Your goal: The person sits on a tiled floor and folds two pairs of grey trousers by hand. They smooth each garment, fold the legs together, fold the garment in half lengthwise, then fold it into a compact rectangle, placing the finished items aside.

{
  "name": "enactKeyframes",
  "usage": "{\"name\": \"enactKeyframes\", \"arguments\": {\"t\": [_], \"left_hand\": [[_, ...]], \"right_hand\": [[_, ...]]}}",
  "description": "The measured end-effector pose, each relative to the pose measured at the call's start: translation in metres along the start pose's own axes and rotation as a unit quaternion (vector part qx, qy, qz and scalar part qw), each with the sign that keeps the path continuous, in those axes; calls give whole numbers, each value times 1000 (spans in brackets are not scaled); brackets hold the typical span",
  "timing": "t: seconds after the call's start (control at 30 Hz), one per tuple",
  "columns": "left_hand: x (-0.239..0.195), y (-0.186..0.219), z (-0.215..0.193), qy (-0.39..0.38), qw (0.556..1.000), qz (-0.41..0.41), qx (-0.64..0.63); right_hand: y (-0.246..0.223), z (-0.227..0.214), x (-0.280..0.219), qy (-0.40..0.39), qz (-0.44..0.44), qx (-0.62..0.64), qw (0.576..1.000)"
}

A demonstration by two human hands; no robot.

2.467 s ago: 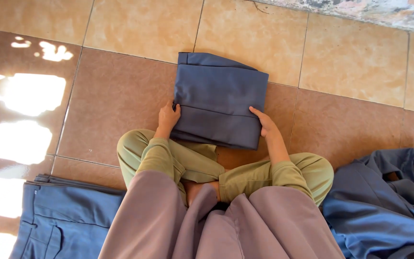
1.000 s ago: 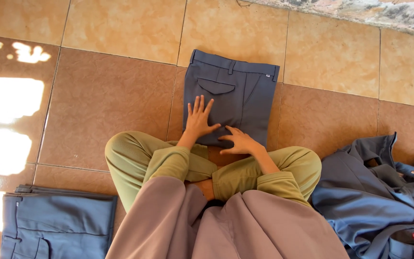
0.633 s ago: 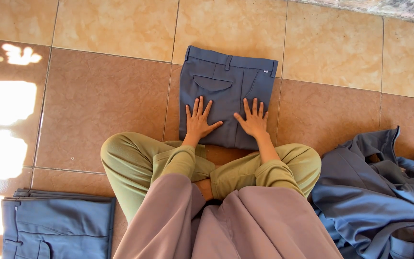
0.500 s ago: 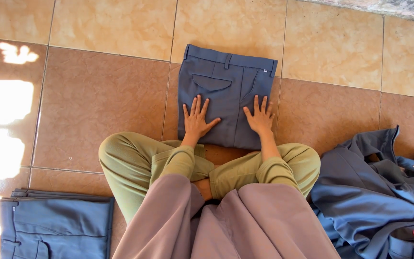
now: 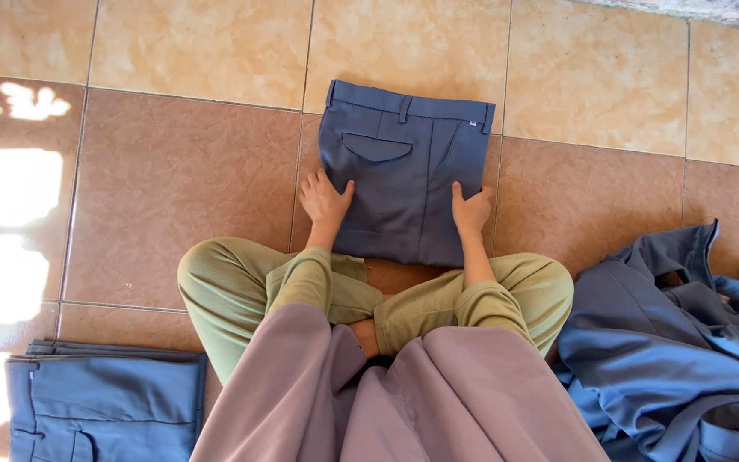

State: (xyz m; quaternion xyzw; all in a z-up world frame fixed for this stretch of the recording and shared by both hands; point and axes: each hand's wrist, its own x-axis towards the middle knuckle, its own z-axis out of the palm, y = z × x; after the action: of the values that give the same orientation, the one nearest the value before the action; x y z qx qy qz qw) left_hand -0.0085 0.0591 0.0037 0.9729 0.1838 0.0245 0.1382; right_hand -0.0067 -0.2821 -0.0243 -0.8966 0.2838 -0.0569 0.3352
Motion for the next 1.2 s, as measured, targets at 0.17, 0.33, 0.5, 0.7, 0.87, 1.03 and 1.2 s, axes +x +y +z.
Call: {"name": "enactKeyframes", "arguments": {"t": [0.17, 0.33, 0.5, 0.7, 0.87, 1.03, 1.2], "left_hand": [[17, 6, 63, -115, 976, -69, -172], [19, 24, 9, -265, 879, -162, -361], [10, 27, -45, -382, 749, -257, -477], [-2, 27, -125, -272, 671, -265, -637], [-14, -3, -217, -208, 638, -252, -697], [-38, -70, -303, -123, 594, -275, -746], [-81, -160, -364, -13, 542, -293, -787]], "right_hand": [[-15, -15, -3, -102, -2, -83, 991], [-101, -77, -45, -221, 145, 265, 927], [-132, -95, -57, -291, 233, 406, 835], [-159, -85, -61, -285, 201, 440, 827], [-208, -68, -68, -299, 143, 451, 829], [-279, -51, -97, -354, 73, 433, 826], [-378, -44, -189, -440, 31, 408, 799]]}}
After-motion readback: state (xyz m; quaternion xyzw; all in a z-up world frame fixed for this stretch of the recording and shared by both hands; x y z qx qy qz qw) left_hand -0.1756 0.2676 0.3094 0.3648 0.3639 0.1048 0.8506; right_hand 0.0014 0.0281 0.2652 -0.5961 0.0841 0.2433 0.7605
